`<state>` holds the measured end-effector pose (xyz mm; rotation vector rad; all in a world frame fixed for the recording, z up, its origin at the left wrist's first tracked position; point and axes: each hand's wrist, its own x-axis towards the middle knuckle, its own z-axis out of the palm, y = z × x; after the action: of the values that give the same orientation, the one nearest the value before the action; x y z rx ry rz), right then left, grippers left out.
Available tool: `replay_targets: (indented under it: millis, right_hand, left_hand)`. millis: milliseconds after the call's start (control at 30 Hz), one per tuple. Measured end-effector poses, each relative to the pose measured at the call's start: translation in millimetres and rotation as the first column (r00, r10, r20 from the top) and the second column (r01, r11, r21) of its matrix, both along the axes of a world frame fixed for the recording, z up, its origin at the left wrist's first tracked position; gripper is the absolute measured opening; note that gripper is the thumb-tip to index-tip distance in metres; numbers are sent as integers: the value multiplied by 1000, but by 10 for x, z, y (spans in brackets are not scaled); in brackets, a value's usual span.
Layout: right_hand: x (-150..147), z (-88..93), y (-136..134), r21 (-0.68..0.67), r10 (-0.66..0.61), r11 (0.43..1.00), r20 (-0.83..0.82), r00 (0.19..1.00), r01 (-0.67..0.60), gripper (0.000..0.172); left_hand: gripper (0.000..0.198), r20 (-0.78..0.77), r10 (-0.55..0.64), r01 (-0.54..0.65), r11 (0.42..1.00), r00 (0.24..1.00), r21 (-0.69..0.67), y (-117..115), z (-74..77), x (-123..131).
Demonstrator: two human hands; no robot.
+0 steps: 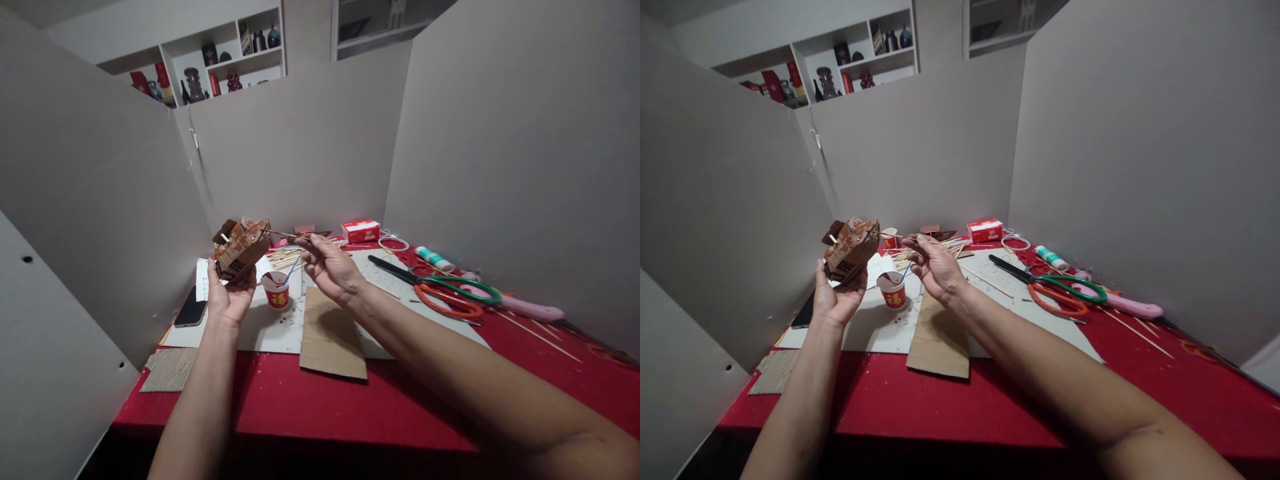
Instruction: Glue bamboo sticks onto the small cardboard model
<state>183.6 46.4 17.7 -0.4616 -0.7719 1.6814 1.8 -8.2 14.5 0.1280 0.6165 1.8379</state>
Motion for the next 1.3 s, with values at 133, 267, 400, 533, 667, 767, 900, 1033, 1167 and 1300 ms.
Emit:
replay_targets:
  millis: [133,267,400,533,667,767,900,1033,1167,1300]
  right_hand:
    - [-55,-41,-41,-16,61,998,10,998,-61,16]
    - [-26,-22,-21,1,64,998,-14,998,-64,17]
    - [44,3,28,28,43,999,-37,998,-42,20]
    - [12,-41,-2,70,88,994,-6,996,-87,12]
    - [-43,-75,-43,94,159,982,28,987,-161,9]
    - [-11,-49,-10,99,123,987,26,992,-125,10]
    - [47,-28,51,113,86,990,-4,996,-85,13]
    - [-11,-80,15,121,133,984,6,991,-133,12]
    - [-69,-107,-36,155,165,973,41,985,-170,7]
    - [-31,-81,-7,177,115,977,39,993,-120,7]
  left_hand:
    - [50,-10,3,-3,1000,1000,12,3,-7,-5]
    - [50,-17,0,0,1000,1000,6,-9,2,3]
    - [50,-22,10,-10,1000,1000,6,-20,16,16]
    - [51,-8,7,-6,1000,1000,13,-13,10,8]
    - [52,5,8,-8,1000,1000,13,-7,4,-4]
    - [50,12,3,-4,1000,1000,16,-12,9,3]
    - [48,3,2,-2,1000,1000,12,-19,16,18]
    - [49,-8,3,-3,1000,1000,-5,-22,17,19]
    - [51,-6,7,-7,1000,1000,-6,-25,19,21]
    - [48,-3,10,-10,1000,1000,2,-26,19,34]
